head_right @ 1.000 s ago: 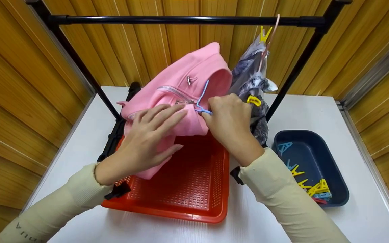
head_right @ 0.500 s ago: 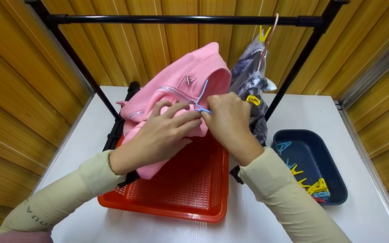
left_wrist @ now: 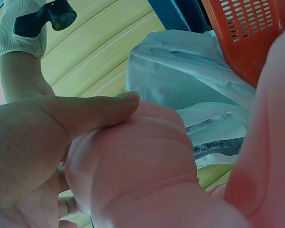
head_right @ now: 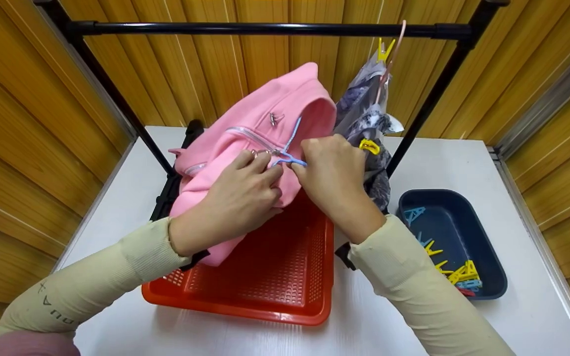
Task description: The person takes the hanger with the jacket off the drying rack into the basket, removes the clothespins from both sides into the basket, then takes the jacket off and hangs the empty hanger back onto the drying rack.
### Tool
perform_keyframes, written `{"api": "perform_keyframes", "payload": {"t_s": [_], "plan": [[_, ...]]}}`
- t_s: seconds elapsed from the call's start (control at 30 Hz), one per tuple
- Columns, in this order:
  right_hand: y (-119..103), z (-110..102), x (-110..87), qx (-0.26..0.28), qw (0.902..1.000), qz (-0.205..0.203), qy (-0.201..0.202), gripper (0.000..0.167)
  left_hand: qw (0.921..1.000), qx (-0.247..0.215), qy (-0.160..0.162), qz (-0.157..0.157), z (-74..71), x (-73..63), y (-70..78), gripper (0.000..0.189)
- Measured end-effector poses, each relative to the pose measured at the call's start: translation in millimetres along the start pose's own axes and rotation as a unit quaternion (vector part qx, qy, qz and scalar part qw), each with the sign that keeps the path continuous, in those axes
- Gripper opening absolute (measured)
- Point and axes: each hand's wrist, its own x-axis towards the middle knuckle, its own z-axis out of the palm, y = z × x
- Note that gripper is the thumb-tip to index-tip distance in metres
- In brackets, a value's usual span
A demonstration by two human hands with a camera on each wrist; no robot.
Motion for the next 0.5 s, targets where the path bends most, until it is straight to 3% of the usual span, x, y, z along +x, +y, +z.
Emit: {"api": "perform_keyframes", "payload": {"t_s": [0.2, 0.5], "plan": [[7.6, -0.7, 1.4, 0.008, 1.0000, 0.001, 0.002, 0.024, 0.9995, -0.023, 0.023, -0.003, -1.0, -6.1, -1.8, 0.028], [17.7, -3.4, 5.0, 0.018, 0.9992, 0.020, -0.029, 0.029, 0.9989, -0.029, 0.036, 0.005, -3.8, -19.4, -6.8, 0.031]]}}
